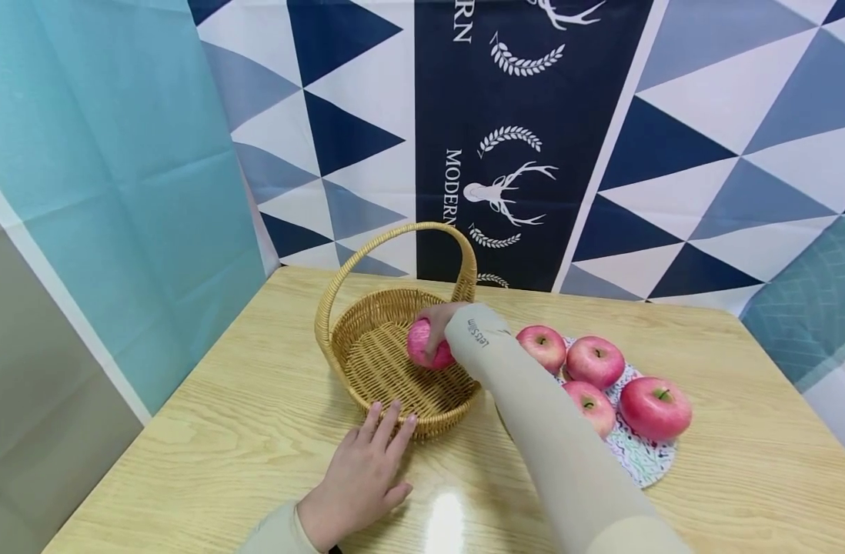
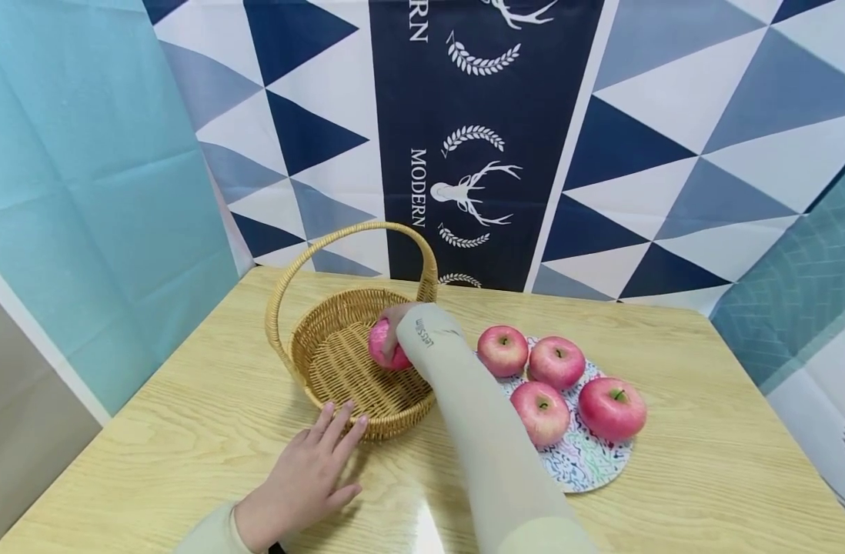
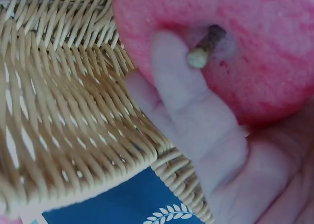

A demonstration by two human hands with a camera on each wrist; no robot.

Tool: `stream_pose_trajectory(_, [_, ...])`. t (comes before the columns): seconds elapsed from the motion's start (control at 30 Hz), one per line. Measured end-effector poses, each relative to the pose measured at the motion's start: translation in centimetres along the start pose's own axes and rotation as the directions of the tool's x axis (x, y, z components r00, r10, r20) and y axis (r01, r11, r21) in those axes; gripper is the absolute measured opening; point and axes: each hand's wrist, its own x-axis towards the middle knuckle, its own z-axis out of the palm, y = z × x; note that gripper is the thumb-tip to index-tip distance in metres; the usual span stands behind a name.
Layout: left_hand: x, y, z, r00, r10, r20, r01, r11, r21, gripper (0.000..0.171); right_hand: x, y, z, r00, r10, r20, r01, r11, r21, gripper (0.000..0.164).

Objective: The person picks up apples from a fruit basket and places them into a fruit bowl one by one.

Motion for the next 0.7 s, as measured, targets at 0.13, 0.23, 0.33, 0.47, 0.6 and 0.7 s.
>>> stream_pose_trajectory(0.13, [-0.1, 0.0, -0.1, 1.0, -0.006, 0.014, 0.006, 1.0, -0.001, 0.082, 0.2, 0.2, 0.0, 0.999, -0.026, 0.019, 0.026, 1.0, -0.004, 0.073])
stream_pose_trajectory(0.23, [-0.3, 0.1, -0.2, 0.999, -0.006, 0.034, 0.006, 1.0, -0.009, 0.081, 0.2, 0.3, 0.3, 0.997, -0.062, 0.036, 0.062, 0.998, -0.027, 0.071])
stream_pose_trajectory(0.33, [-0.4, 0.2, -0.1, 0.999, 0.0, 0.039, 0.0, 1.0, -0.017, 0.082, -0.1, 0.3, 0.4, 0.995, -0.088, 0.046, 0.091, 0.994, -0.058, 0.073])
stream_pose_trajectory(0.47, [-0.3, 0.3, 0.0, 1.0, 0.01, 0.009, -0.01, 1.0, -0.009, 0.083, -0.9, 0.4, 0.0, 0.994, -0.102, 0.043, 0.106, 0.991, -0.083, 0.076])
stream_pose_trajectory(0.6, [-0.2, 0.2, -0.1, 1.0, 0.003, -0.011, -0.003, 1.0, -0.003, 0.083, -1.9, 0.6, -0.8, 0.995, -0.104, 0.015, 0.105, 0.989, -0.109, 0.075])
stream_pose_trajectory(0.7, [-0.2, 0.2, -0.2, 1.0, -0.003, 0.007, 0.003, 1.0, -0.005, 0.082, -2.5, 1.0, -1.0, 0.995, -0.1, -0.002, 0.099, 0.988, -0.117, 0.073])
